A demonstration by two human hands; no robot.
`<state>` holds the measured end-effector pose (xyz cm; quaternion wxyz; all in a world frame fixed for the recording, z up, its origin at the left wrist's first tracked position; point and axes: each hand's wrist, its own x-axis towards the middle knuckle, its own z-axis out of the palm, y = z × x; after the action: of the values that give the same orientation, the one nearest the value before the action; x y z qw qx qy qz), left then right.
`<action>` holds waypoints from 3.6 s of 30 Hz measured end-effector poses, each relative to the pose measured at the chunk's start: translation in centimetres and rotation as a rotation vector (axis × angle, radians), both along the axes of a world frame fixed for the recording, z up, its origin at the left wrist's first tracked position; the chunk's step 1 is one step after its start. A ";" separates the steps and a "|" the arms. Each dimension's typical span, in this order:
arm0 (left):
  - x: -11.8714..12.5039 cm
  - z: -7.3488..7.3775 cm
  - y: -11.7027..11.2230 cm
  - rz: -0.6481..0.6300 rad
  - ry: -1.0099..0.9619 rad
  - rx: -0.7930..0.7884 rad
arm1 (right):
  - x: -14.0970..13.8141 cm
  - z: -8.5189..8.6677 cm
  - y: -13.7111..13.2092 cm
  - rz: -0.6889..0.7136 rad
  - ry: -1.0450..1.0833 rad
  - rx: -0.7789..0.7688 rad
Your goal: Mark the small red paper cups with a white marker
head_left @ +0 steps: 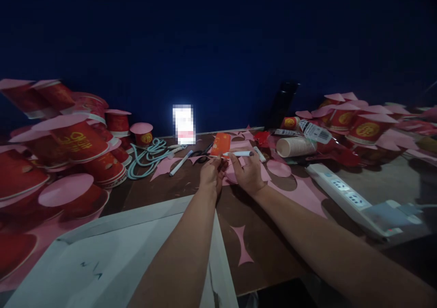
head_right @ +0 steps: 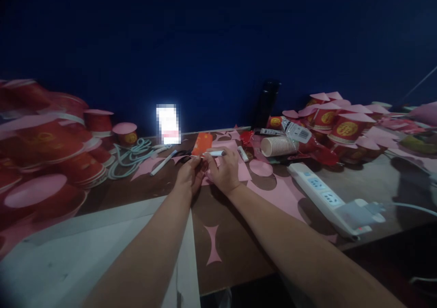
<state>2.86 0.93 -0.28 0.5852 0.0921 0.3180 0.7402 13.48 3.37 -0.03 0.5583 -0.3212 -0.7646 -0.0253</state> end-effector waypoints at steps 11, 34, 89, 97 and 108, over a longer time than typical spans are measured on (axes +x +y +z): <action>0.0 0.0 0.0 -0.008 0.036 -0.054 | 0.1 0.1 0.1 -0.013 0.001 -0.009; -0.1 -0.2 0.1 0.004 0.000 -0.026 | 0.1 0.2 -0.2 0.009 -0.029 -0.019; -0.3 -0.3 0.1 -0.009 0.006 -0.047 | 0.3 0.5 -0.1 0.020 -0.012 -0.037; -0.2 -0.1 0.0 0.004 -0.001 -0.055 | 0.3 0.6 -0.1 0.030 -0.023 -0.031; -0.3 0.1 -0.2 0.005 -0.018 -0.057 | 0.4 0.7 -0.1 0.044 0.047 0.001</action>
<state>2.57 0.77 -0.20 0.5887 0.0682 0.3338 0.7331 13.87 3.32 0.65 0.5767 -0.3045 -0.7580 -0.0061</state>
